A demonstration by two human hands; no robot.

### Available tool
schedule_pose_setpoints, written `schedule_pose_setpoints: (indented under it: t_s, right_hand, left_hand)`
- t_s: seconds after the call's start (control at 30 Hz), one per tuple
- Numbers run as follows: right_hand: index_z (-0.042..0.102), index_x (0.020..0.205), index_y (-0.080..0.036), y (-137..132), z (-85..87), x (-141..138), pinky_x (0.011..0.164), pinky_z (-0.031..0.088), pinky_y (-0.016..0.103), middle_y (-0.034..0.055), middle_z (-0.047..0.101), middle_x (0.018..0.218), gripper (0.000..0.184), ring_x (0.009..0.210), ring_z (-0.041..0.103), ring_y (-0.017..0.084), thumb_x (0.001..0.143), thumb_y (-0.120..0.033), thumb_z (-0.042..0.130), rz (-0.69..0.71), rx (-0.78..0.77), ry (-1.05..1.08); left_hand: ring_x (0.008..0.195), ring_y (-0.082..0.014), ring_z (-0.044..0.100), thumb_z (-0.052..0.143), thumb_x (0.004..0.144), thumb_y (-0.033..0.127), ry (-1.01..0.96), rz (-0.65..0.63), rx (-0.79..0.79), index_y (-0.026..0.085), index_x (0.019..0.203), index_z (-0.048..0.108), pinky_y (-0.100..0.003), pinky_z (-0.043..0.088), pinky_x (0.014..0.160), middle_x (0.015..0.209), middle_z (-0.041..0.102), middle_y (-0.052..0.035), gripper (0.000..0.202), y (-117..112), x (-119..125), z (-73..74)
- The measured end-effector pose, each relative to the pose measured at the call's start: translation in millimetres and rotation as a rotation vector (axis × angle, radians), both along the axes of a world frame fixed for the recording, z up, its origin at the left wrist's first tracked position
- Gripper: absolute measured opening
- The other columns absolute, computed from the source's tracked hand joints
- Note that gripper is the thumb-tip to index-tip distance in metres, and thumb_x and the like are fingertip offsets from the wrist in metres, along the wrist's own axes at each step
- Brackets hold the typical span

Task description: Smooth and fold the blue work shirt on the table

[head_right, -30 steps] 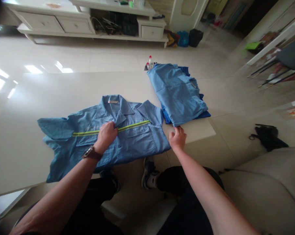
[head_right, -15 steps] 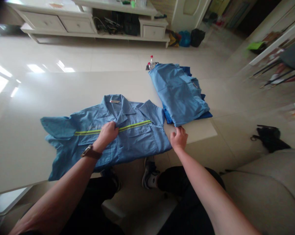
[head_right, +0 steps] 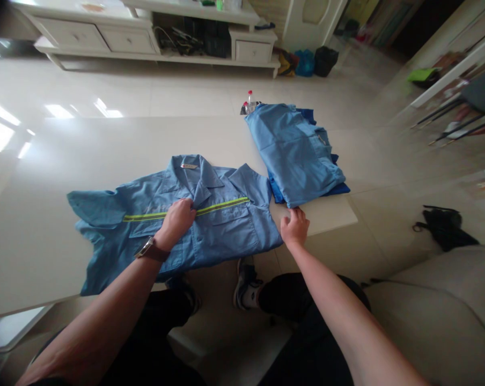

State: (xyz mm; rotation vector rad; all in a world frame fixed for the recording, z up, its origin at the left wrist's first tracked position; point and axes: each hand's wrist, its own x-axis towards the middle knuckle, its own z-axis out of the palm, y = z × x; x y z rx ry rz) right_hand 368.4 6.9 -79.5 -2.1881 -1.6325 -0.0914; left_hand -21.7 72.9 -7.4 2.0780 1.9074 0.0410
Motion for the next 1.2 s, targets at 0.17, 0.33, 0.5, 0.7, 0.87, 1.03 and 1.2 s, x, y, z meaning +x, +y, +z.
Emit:
schedule_pose_setpoints:
  t_s: [0.17, 0.33, 0.5, 0.7, 0.87, 1.03, 1.2]
  right_hand:
    - [0.07, 0.119, -0.015, -0.2, 0.8, -0.7, 0.092, 0.041, 0.044, 0.019, 0.07, 0.126, 0.039, 0.122, 0.057, 0.034, 0.089, -0.025, 0.047, -0.005, 0.0, 0.0]
    - [0.07, 0.119, -0.014, -0.5, 2.0, -1.8, 0.094, 0.042, 0.045, 0.0199, 0.07, 0.127, 0.039, 0.123, 0.057, 0.034, 0.089, -0.026, 0.048, -0.006, -0.001, 0.012]
    - [0.07, 0.119, -0.014, -0.4, 2.5, -1.8, 0.094, 0.042, 0.045, 0.0203, 0.07, 0.126, 0.04, 0.121, 0.056, 0.035, 0.088, -0.026, 0.048, -0.006, 0.0, 0.01]
    - [0.07, 0.118, -0.015, -0.2, 2.7, -2.3, 0.093, 0.041, 0.045, 0.0204, 0.07, 0.126, 0.039, 0.121, 0.055, 0.035, 0.088, -0.026, 0.048, -0.008, -0.003, 0.01]
    - [0.069, 0.12, -0.015, -0.3, 3.8, -3.3, 0.094, 0.041, 0.046, 0.0204, 0.069, 0.126, 0.039, 0.122, 0.054, 0.035, 0.089, -0.025, 0.047, -0.013, -0.014, 0.007]
    - [0.07, 0.119, -0.014, -0.7, 5.4, -4.1, 0.094, 0.041, 0.046, 0.02, 0.069, 0.126, 0.039, 0.121, 0.055, 0.035, 0.088, -0.025, 0.047, -0.018, -0.01, 0.016]
    - [0.07, 0.117, -0.014, -0.5, 6.1, -3.9, 0.093, 0.041, 0.046, 0.0203, 0.07, 0.125, 0.039, 0.12, 0.055, 0.035, 0.088, -0.024, 0.048, -0.01, -0.01, 0.019]
  left_hand:
    - [0.1, -0.0279, 0.069, 0.047, 0.091, 0.01, 0.009, -0.006, -0.004, 0.016, 0.094, 0.068, -0.036, 0.051, 0.09, 0.105, 0.072, -0.0156, 0.022, 0.7, 1.1, 1.1]
    - [0.102, -0.0283, 0.068, 0.05, 0.09, 0.012, 0.014, -0.012, -0.008, 0.016, 0.096, 0.067, -0.036, 0.052, 0.09, 0.109, 0.069, -0.0153, 0.019, -1.2, 2.2, 3.6]
    - [0.104, -0.0288, 0.068, 0.052, 0.091, 0.015, 0.007, 0.007, -0.017, 0.015, 0.101, 0.067, -0.036, 0.053, 0.091, 0.114, 0.066, -0.0168, 0.018, -2.0, 2.3, 3.8]
    - [0.106, -0.0303, 0.068, 0.049, 0.093, 0.013, 0.011, 0.002, -0.016, 0.014, 0.104, 0.066, -0.038, 0.053, 0.092, 0.113, 0.066, -0.0172, 0.02, -2.7, 2.5, 2.3]
    - [0.105, -0.0297, 0.069, 0.049, 0.093, 0.012, 0.004, 0.005, -0.007, 0.015, 0.105, 0.066, -0.038, 0.053, 0.092, 0.113, 0.066, -0.0165, 0.02, -2.6, 2.2, 0.4]
    - [0.103, -0.0293, 0.069, 0.049, 0.093, 0.012, -0.001, 0.016, -0.014, 0.015, 0.104, 0.066, -0.038, 0.053, 0.091, 0.112, 0.067, -0.0172, 0.02, -1.3, 2.1, -1.1]
    - [0.103, -0.0294, 0.069, 0.048, 0.094, 0.01, 0.002, 0.017, -0.007, 0.013, 0.106, 0.064, -0.037, 0.053, 0.09, 0.112, 0.067, -0.0176, 0.021, -2.9, 3.7, 1.5]
